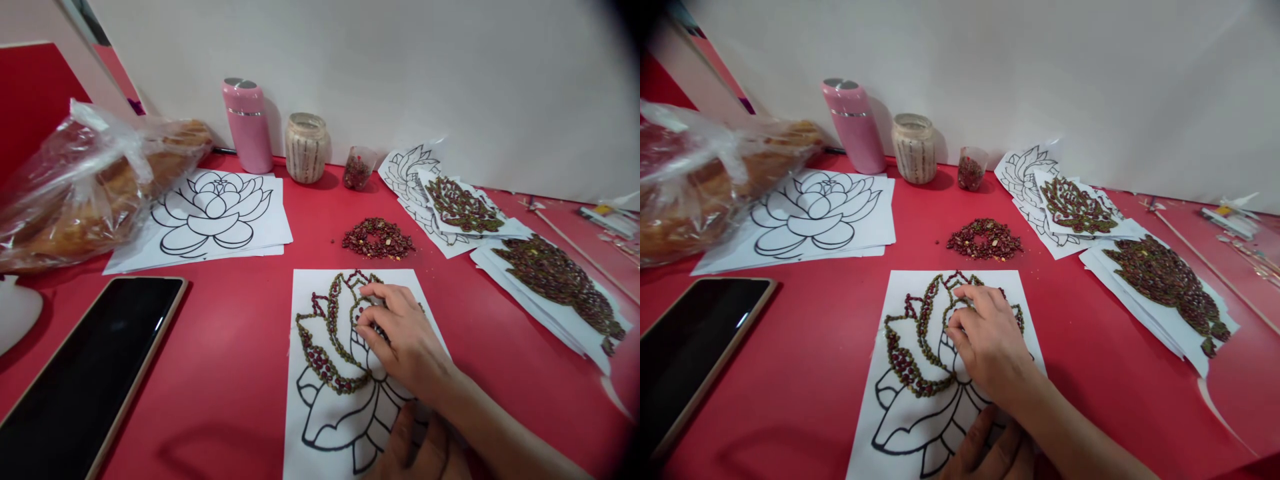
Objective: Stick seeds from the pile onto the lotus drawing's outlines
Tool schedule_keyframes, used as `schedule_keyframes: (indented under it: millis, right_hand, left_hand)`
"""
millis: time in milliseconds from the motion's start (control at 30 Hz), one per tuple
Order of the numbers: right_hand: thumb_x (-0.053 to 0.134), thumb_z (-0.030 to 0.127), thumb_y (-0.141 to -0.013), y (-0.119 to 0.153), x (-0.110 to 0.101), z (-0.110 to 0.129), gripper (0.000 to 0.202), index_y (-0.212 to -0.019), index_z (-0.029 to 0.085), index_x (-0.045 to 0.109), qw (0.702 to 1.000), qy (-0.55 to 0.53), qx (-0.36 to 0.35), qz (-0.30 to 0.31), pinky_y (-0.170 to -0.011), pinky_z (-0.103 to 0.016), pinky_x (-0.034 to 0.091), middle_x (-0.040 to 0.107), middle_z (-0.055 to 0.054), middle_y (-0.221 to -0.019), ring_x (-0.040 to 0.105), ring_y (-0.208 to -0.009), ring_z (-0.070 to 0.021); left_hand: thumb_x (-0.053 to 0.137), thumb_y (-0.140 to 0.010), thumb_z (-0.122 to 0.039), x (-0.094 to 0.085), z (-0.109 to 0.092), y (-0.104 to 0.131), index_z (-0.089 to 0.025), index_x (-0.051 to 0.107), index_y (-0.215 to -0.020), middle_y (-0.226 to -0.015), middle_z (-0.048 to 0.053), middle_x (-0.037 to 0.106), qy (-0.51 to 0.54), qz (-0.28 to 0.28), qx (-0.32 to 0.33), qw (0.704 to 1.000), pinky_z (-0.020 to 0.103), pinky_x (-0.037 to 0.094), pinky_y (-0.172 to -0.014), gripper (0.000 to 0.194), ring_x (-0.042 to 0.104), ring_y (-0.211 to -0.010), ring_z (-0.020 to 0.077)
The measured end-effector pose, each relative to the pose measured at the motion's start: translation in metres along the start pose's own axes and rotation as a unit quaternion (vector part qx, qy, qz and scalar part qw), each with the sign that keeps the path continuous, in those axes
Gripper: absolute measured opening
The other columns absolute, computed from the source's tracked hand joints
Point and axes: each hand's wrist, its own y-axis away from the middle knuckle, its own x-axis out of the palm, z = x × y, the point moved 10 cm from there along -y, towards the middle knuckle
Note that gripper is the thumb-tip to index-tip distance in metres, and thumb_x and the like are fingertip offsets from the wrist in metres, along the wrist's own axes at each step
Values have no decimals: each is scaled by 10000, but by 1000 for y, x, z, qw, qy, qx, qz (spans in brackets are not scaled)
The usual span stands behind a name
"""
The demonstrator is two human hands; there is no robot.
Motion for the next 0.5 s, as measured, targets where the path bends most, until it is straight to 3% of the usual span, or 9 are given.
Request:
schedule_keyframes:
  millis: [100, 200, 400, 500]
  right_hand:
    - [491, 184, -806, 1, 1, -1, 121, -738, 201, 589, 1000, -4, -2, -2, -859, -413, 392, 505, -72, -1094, 440, -1028, -230]
    - [498, 202, -808, 2, -1, -4, 100, -764, 211, 587, 1000, -29, 1, -4, -866, -404, 394, 493, -66, -1095, 432, -1043, -226]
    - [496, 232, -811, 3, -13, -19, 88, -820, 227, 584, 996, -68, 46, -42, -844, -388, 426, 492, -75, -1077, 447, -1041, -223]
    - [515, 227, -790, 3, -12, -19, 71, -800, 227, 585, 996, -58, 43, -42, -834, -395, 435, 492, -75, -1081, 451, -1037, -230]
  left_hand:
    - [488, -852, -203, 1, -1, 0, -150, 651, -846, -862, 22, 665, 6, 7, 9, 1000, 350, 509, -806, 172, 631, -830, 161]
    - [513, -843, -229, 5, -4, 5, -169, 635, -939, -941, 22, 653, 15, 36, 35, 999, 355, 498, -835, 166, 618, -880, 168]
    - [515, -847, -304, 11, -6, 12, -170, 646, -877, -903, 30, 652, 6, 83, 58, 995, 376, 481, -858, 189, 624, -868, 191]
    - [513, -848, -304, 11, -9, 13, -191, 652, -887, -903, 18, 652, 5, 81, 78, 994, 381, 488, -848, 184, 622, -866, 191]
